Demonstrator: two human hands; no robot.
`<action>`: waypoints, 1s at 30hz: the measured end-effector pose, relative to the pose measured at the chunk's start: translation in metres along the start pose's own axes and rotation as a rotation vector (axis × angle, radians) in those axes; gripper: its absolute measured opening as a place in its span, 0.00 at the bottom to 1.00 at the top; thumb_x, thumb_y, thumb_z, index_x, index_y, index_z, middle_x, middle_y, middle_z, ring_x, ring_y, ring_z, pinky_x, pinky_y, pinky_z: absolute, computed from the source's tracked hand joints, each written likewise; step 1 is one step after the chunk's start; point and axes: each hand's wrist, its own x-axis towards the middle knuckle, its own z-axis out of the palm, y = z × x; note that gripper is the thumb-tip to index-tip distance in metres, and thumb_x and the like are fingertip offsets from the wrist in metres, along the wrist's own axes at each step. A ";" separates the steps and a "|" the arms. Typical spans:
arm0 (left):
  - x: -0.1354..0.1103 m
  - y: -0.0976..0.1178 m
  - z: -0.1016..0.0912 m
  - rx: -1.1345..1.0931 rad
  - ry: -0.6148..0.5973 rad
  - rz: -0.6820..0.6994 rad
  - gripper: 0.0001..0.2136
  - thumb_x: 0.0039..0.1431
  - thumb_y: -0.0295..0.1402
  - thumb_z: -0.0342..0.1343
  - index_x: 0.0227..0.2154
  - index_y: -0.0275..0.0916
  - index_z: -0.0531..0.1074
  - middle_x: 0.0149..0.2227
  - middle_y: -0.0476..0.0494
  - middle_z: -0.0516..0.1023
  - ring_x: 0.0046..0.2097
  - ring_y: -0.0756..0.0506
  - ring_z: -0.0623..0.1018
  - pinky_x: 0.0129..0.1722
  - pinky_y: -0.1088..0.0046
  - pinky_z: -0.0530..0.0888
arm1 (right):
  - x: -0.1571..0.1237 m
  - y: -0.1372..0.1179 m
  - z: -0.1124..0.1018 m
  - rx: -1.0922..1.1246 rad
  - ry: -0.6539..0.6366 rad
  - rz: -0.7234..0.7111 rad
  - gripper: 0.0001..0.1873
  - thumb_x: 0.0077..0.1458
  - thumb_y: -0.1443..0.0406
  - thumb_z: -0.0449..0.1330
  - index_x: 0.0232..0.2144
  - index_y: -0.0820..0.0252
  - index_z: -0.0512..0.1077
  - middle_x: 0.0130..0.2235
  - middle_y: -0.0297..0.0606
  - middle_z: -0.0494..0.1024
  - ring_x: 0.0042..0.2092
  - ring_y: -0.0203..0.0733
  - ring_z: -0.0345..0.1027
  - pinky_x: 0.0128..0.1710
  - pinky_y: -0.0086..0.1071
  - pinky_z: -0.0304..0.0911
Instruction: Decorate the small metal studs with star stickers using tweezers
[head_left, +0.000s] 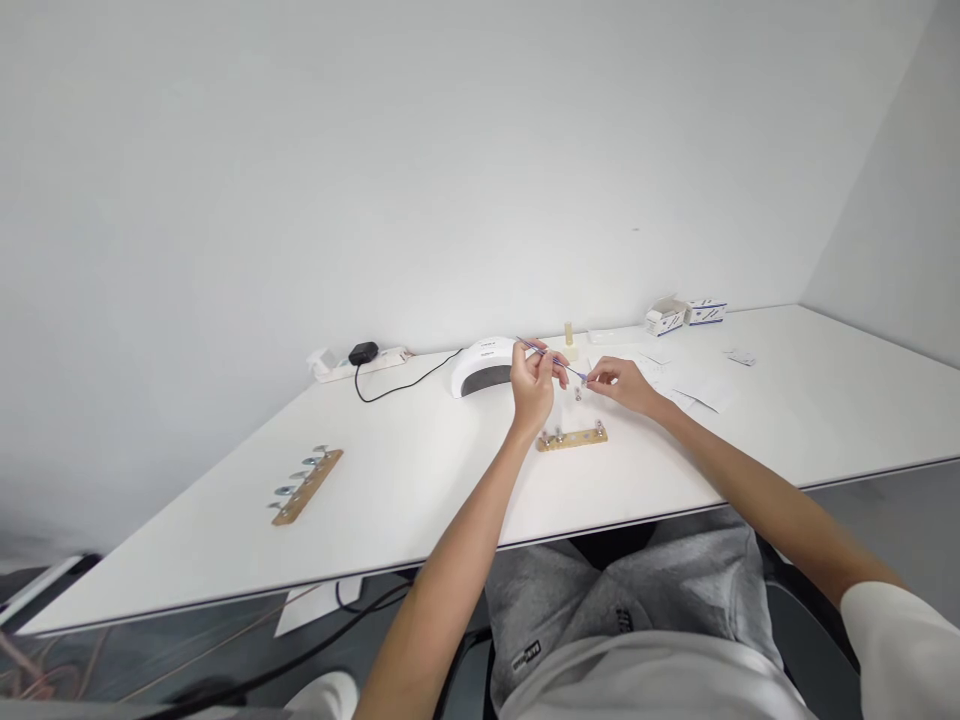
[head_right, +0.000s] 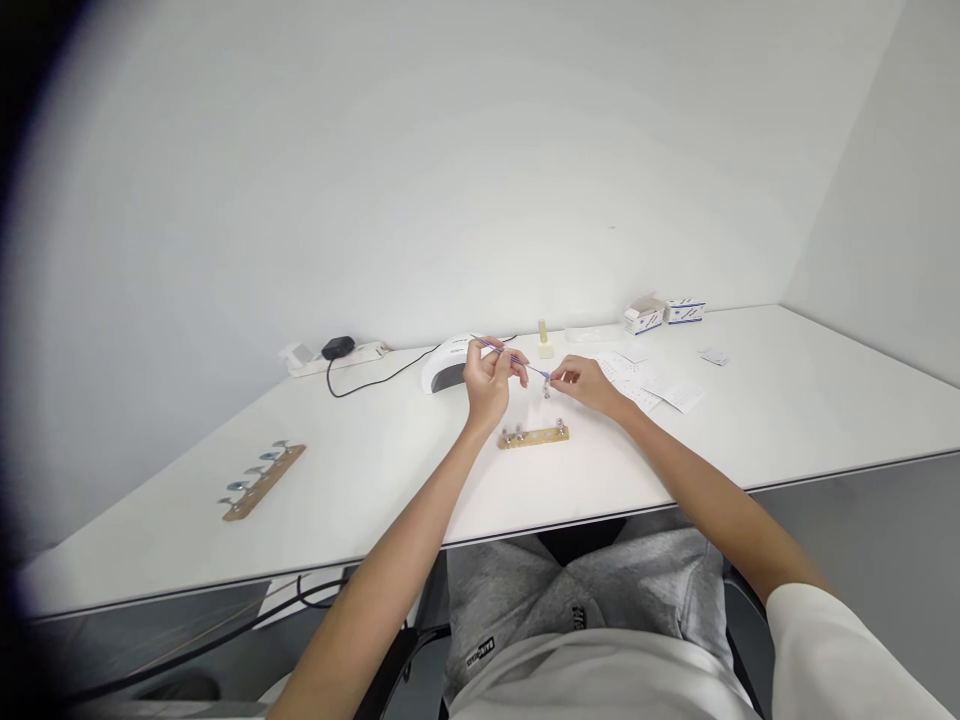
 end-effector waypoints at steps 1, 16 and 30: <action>0.000 0.000 0.000 -0.001 -0.002 -0.001 0.13 0.58 0.40 0.55 0.35 0.41 0.55 0.25 0.54 0.72 0.18 0.55 0.69 0.19 0.79 0.68 | 0.000 0.001 0.000 0.002 0.004 0.002 0.07 0.48 0.61 0.62 0.26 0.59 0.76 0.29 0.36 0.72 0.28 0.33 0.64 0.30 0.30 0.62; 0.000 0.005 -0.001 -0.008 0.043 0.018 0.14 0.58 0.42 0.55 0.36 0.41 0.56 0.26 0.53 0.73 0.18 0.56 0.69 0.20 0.79 0.69 | 0.001 -0.001 0.000 -0.004 -0.005 0.010 0.05 0.48 0.63 0.62 0.27 0.60 0.76 0.30 0.36 0.73 0.28 0.34 0.66 0.31 0.30 0.62; 0.000 0.004 -0.001 0.038 0.050 0.047 0.13 0.59 0.40 0.53 0.35 0.41 0.55 0.27 0.53 0.72 0.19 0.56 0.69 0.21 0.78 0.68 | 0.001 -0.001 0.000 0.070 -0.030 0.020 0.08 0.48 0.60 0.62 0.27 0.60 0.75 0.32 0.37 0.74 0.28 0.34 0.67 0.31 0.31 0.65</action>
